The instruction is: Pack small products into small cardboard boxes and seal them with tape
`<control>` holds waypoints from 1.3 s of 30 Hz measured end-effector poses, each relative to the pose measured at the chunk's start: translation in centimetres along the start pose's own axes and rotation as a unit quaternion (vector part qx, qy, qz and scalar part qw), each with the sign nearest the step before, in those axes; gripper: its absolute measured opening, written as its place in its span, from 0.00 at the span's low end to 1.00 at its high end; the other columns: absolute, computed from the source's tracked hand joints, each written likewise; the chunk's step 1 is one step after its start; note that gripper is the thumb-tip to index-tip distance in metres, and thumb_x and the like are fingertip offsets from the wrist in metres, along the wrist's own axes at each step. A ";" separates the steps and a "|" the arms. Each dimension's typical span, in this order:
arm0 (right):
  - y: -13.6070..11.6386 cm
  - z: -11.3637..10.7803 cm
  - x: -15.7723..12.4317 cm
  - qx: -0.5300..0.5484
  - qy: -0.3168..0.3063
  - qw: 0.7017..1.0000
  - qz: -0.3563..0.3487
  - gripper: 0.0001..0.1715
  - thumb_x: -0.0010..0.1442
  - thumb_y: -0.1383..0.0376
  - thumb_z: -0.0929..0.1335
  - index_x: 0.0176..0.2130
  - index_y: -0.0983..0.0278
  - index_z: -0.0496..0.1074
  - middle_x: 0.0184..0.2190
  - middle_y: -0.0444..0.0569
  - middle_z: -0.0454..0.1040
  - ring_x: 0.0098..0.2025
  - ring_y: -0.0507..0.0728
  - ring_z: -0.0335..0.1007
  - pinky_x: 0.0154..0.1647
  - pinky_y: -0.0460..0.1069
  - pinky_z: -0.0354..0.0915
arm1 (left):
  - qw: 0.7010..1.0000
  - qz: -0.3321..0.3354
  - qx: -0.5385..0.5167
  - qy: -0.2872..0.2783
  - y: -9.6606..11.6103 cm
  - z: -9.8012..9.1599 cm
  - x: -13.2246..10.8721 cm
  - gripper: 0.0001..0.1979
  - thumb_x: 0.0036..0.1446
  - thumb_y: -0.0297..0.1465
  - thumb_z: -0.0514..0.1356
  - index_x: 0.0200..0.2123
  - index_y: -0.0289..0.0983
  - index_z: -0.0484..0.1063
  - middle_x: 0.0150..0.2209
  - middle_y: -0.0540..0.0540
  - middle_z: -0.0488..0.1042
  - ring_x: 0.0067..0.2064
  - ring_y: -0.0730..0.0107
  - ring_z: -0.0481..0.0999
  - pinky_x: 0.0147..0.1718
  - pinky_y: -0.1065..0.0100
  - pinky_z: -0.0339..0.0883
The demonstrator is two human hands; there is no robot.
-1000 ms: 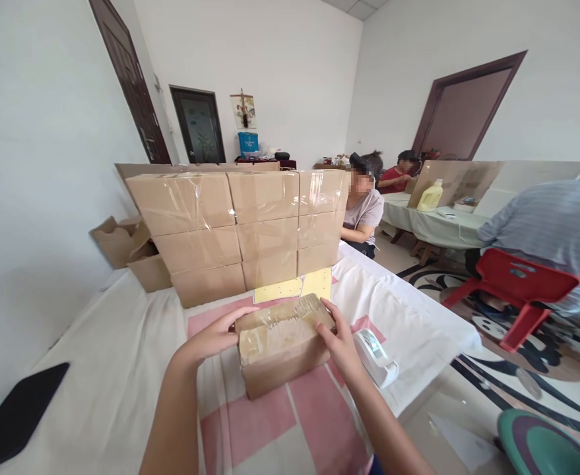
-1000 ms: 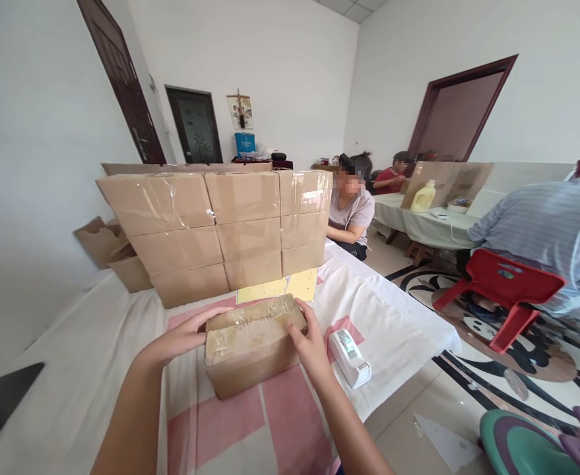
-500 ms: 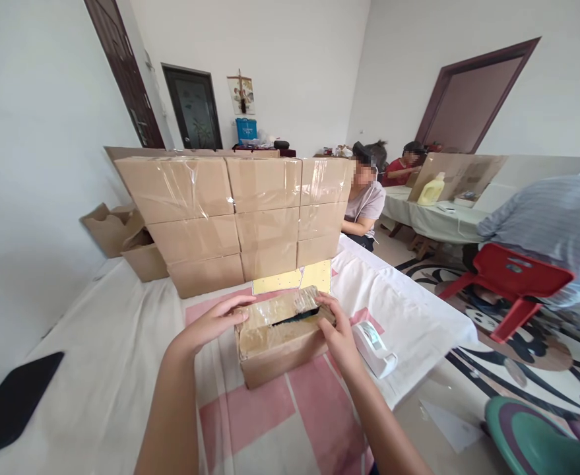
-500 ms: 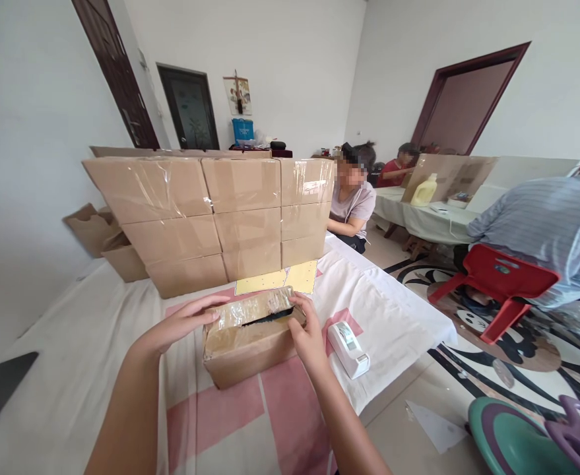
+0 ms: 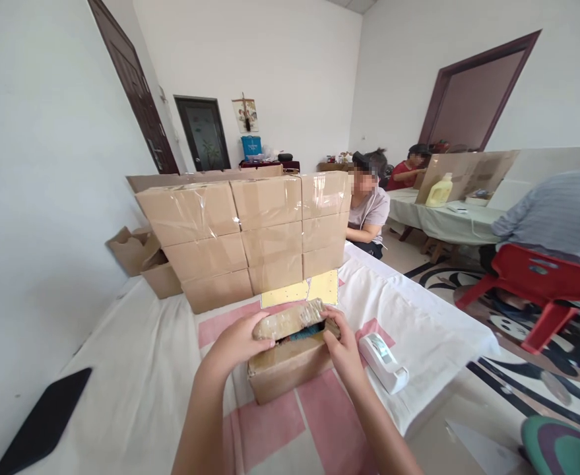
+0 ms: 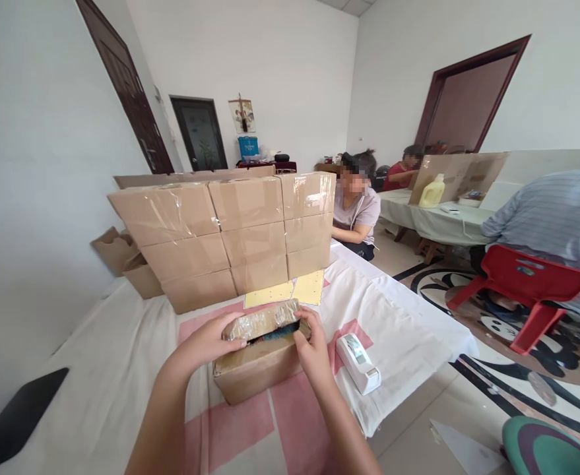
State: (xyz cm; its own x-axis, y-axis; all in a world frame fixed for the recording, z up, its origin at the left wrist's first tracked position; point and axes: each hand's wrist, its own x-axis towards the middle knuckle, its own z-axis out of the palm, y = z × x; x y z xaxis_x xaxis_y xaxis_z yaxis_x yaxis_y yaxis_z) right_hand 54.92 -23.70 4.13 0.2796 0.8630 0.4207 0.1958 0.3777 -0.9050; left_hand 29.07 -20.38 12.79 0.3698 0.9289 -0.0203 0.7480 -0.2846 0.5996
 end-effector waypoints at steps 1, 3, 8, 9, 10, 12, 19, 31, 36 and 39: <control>0.1 0.0 0.0 -0.005 -0.001 1.000 -0.006 0.20 0.55 0.66 0.64 0.48 0.59 0.73 0.58 0.54 0.72 0.66 0.66 0.64 0.70 0.63 0.58 | 1.000 -0.002 0.023 0.013 0.3 0.1 -0.1 0.32 0.54 0.41 0.65 0.63 0.45 0.71 0.66 0.45 0.71 0.65 0.45 0.71 0.61 0.54 0.68; 0.3 0.0 0.0 -0.019 -0.007 1.000 -0.013 0.20 0.58 0.64 0.64 0.51 0.59 0.70 0.57 0.54 0.72 0.65 0.66 0.66 0.68 0.63 0.59 | 0.996 0.000 0.074 0.041 1.1 0.1 -0.5 0.32 0.54 0.38 0.65 0.63 0.46 0.71 0.65 0.46 0.72 0.64 0.45 0.72 0.60 0.53 0.68; -1.0 -1.8 -0.4 -0.099 -0.016 0.995 0.030 0.31 0.65 0.50 0.64 0.61 0.62 0.59 0.63 0.62 0.66 0.67 0.68 0.62 0.69 0.66 0.58 | 0.971 0.099 0.174 0.127 4.0 0.4 -1.7 0.24 0.60 0.30 0.61 0.60 0.46 0.73 0.58 0.46 0.78 0.59 0.51 0.77 0.57 0.53 0.69; -1.5 -2.8 -0.4 -0.113 -0.014 0.993 0.032 0.31 0.66 0.49 0.63 0.61 0.62 0.58 0.63 0.62 0.65 0.67 0.68 0.62 0.68 0.66 0.58 | 0.968 0.110 0.178 0.138 4.5 0.6 -2.0 0.22 0.61 0.31 0.60 0.59 0.45 0.74 0.56 0.45 0.79 0.58 0.52 0.77 0.57 0.53 0.69; -1.9 -4.0 -0.5 -0.128 -0.012 0.991 0.027 0.31 0.67 0.48 0.62 0.60 0.62 0.59 0.63 0.62 0.65 0.67 0.67 0.62 0.68 0.65 0.58 | 0.967 0.115 0.174 0.143 4.8 0.9 -2.4 0.20 0.63 0.32 0.61 0.57 0.44 0.75 0.55 0.45 0.80 0.56 0.52 0.78 0.57 0.52 0.69; -2.5 -7.1 -0.7 -0.179 -0.003 0.984 0.008 0.28 0.66 0.48 0.62 0.57 0.62 0.64 0.59 0.61 0.68 0.64 0.68 0.64 0.67 0.65 0.59 | 0.968 0.126 0.159 0.150 5.3 1.9 -3.5 0.15 0.64 0.36 0.61 0.53 0.44 0.77 0.53 0.45 0.81 0.56 0.52 0.78 0.57 0.51 0.69; 1.3 -17.7 -2.7 -0.329 -0.009 0.938 0.109 0.31 0.63 0.52 0.63 0.60 0.64 0.68 0.61 0.63 0.70 0.63 0.72 0.64 0.64 0.68 0.60 | 0.861 0.251 0.015 0.441 3.9 11.8 -12.6 0.07 0.67 0.30 0.58 0.45 0.41 0.76 0.42 0.43 0.81 0.46 0.59 0.80 0.47 0.57 0.73; 4.7 -16.2 -4.1 -0.341 -0.046 0.936 0.079 0.27 0.70 0.55 0.55 0.52 0.56 0.78 0.56 0.51 0.78 0.61 0.67 0.64 0.63 0.67 0.54 | 0.994 -0.056 0.088 -0.027 2.2 25.3 -22.6 0.17 0.69 0.39 0.47 0.41 0.47 0.76 0.38 0.41 0.79 0.43 0.55 0.79 0.46 0.57 0.72; 4.9 -16.3 -4.4 -0.360 -0.044 0.929 0.069 0.29 0.71 0.55 0.54 0.49 0.57 0.79 0.56 0.51 0.78 0.61 0.66 0.65 0.61 0.65 0.55 | 0.974 -0.144 0.144 -0.096 4.6 25.3 -21.1 0.12 0.67 0.33 0.51 0.48 0.44 0.72 0.46 0.44 0.79 0.50 0.61 0.79 0.50 0.64 0.70; 5.0 -16.3 -4.4 -0.366 -0.041 0.927 0.066 0.28 0.71 0.55 0.53 0.48 0.58 0.78 0.55 0.51 0.78 0.60 0.66 0.65 0.60 0.65 0.55 | 0.968 -0.158 0.168 -0.102 5.1 25.5 -21.3 0.16 0.70 0.33 0.49 0.54 0.41 0.72 0.53 0.41 0.78 0.58 0.63 0.76 0.56 0.65 0.67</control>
State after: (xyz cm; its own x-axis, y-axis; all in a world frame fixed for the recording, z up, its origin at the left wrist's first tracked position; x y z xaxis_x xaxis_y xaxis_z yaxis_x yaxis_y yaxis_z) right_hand 69.95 -31.07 -1.17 0.2810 0.9192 0.2761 0.7589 -0.0367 -0.6502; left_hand 39.08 -47.64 -4.15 0.1693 0.9260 -0.3374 0.9658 -0.0877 0.2439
